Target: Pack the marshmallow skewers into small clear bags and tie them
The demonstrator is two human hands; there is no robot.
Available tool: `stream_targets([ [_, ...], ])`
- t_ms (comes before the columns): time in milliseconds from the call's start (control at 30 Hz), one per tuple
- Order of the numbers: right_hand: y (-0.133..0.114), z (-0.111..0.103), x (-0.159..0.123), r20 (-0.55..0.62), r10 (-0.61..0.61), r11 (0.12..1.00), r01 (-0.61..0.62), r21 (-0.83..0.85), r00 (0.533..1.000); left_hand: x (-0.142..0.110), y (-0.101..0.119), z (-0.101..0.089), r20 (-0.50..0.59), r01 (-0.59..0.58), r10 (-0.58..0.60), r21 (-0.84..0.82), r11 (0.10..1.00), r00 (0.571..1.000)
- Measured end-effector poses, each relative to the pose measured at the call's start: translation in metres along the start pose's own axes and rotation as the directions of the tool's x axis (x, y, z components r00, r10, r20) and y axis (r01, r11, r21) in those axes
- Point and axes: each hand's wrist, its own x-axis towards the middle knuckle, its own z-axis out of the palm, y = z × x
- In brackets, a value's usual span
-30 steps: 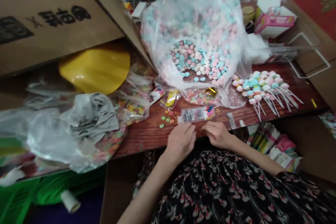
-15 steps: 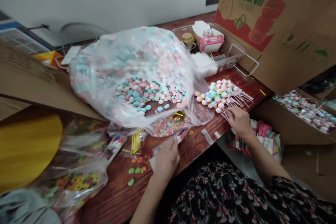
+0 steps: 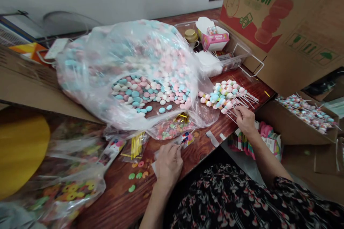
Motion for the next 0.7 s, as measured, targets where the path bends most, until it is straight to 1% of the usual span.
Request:
stream_targets([
  [67, -0.007, -0.013, 0.000, 0.035, -0.102, 0.988, 0.097, 0.117, 0.994, 0.001, -0.001, 0.002, -0.033, 0.057, -0.060, -0.089, 0.994, 0.998],
  [133, -0.017, -0.024, -0.001, 0.083, -0.189, 0.962, 0.167, 0.217, 0.979, 0.000, -0.001, 0.005, -0.083, 0.091, -0.102, -0.134, 0.987, 0.991],
  [200, -0.029, -0.030, -0.003, 0.135, -0.265, 0.932, 0.217, 0.291, 0.955, -0.002, 0.000, 0.006, -0.107, 0.082, -0.091, -0.080, 0.993, 0.990],
  [300, -0.041, -0.029, -0.009, 0.218, -0.342, 0.896, 0.247, 0.368, 0.914, -0.008, 0.001, 0.006, -0.053, 0.008, -0.005, 0.051, 0.999, 0.999],
  [333, -0.044, -0.026, -0.011, 0.238, -0.350, 0.890, 0.243, 0.385, 0.906, -0.010, 0.001, 0.006, -0.030, -0.020, 0.022, 0.064, 0.998, 0.999],
  [400, -0.047, -0.021, -0.016, 0.263, -0.345, 0.886, 0.220, 0.409, 0.901, -0.014, -0.001, 0.005, -0.009, -0.071, 0.071, 0.039, 0.997, 0.997],
  [500, -0.047, -0.014, -0.022, 0.309, -0.321, 0.884, 0.167, 0.436, 0.895, -0.018, -0.007, 0.006, -0.035, -0.117, 0.116, -0.023, 0.993, 0.993],
  [600, -0.044, -0.011, -0.026, 0.348, -0.301, 0.880, 0.118, 0.461, 0.888, -0.018, -0.012, 0.008, -0.091, -0.085, 0.078, -0.071, 0.994, 0.993],
  [700, -0.040, -0.010, -0.029, 0.381, -0.278, 0.878, 0.073, 0.473, 0.882, -0.015, -0.015, 0.007, -0.123, 0.012, -0.036, -0.187, 0.982, 0.992],
])
